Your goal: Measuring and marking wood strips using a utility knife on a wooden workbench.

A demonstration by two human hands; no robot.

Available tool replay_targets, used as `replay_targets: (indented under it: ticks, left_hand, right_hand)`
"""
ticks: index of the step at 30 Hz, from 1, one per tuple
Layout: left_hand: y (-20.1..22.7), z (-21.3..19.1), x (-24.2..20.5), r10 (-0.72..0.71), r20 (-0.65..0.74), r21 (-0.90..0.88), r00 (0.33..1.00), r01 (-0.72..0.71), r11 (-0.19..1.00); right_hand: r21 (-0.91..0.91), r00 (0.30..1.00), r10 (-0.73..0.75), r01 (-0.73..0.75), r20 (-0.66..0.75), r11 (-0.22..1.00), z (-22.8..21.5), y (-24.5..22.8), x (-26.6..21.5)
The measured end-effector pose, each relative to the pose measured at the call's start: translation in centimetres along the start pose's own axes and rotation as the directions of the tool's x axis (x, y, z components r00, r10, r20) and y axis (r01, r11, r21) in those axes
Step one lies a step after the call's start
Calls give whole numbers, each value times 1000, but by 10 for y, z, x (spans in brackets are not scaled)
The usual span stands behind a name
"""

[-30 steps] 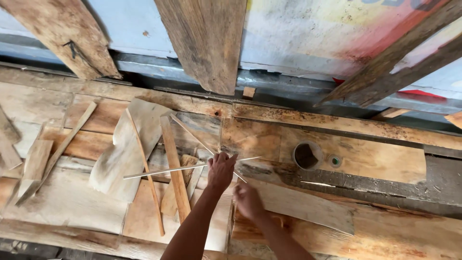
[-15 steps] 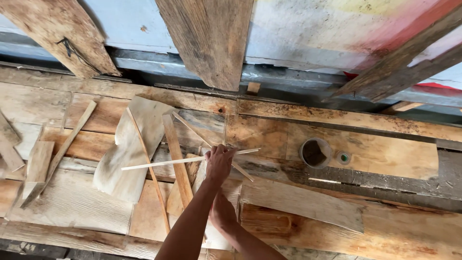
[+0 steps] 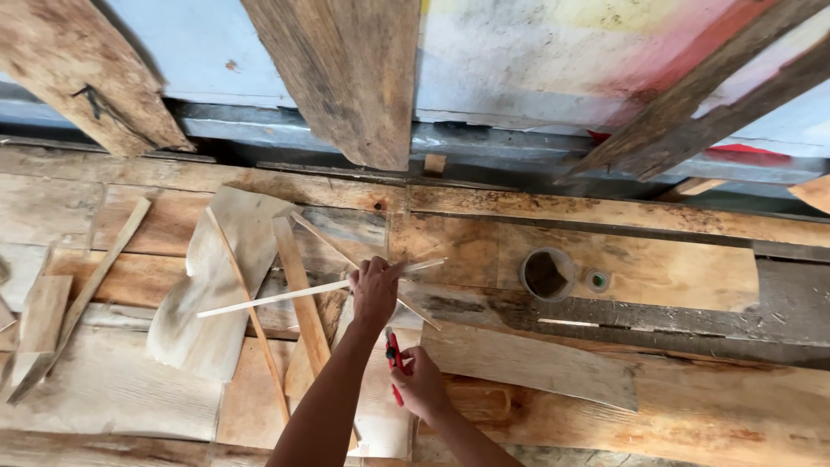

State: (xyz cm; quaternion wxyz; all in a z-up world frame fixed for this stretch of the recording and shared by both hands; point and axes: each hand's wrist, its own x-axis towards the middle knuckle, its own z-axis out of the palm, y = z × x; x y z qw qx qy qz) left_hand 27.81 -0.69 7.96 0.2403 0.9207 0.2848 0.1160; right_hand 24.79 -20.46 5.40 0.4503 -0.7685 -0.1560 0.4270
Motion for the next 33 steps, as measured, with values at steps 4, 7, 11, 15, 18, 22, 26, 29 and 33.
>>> replay_targets:
  ticks: [4, 7, 11, 15, 18, 22, 26, 29, 33]
  left_hand:
    - [3, 19, 15, -29, 6, 25, 1000, 29, 999]
    - [4, 35, 20, -53, 31, 42, 998, 52, 998]
    - [7, 63, 28, -31, 47, 136, 998, 25, 990]
    - [27, 77, 17, 149, 80, 189, 986, -161, 969]
    - [52, 64, 5, 187, 102, 115, 977, -198, 973]
    - [52, 75, 2, 132, 125, 83, 983, -143, 986]
    - [50, 81, 1, 131, 204, 188, 970, -170, 967]
    - [49, 83, -2, 149, 199, 207, 969, -190, 960]
    - [49, 87, -4, 149, 164, 188, 975, -180, 966]
  right_hand:
    - [182, 989, 137, -144, 52, 973, -45, -21, -3]
    - [243, 982, 190, -182, -9, 953, -73, -28, 3]
    - [139, 972, -5, 38, -234, 990, -107, 0, 35]
    - [-95, 920, -203, 181, -336, 979, -127, -15, 59]
    - [-217, 913, -211, 141, -349, 966, -128, -16, 71]
    - [-256, 892, -255, 165, -373, 952, -134, -25, 72]
    - [-260, 951, -81, 1, -297, 966, -137, -44, 59]
    - [-336, 965, -74, -14, -250, 942, -135, -34, 60]
    - [-435, 932, -296, 181, -212, 882, -129, -8, 70]
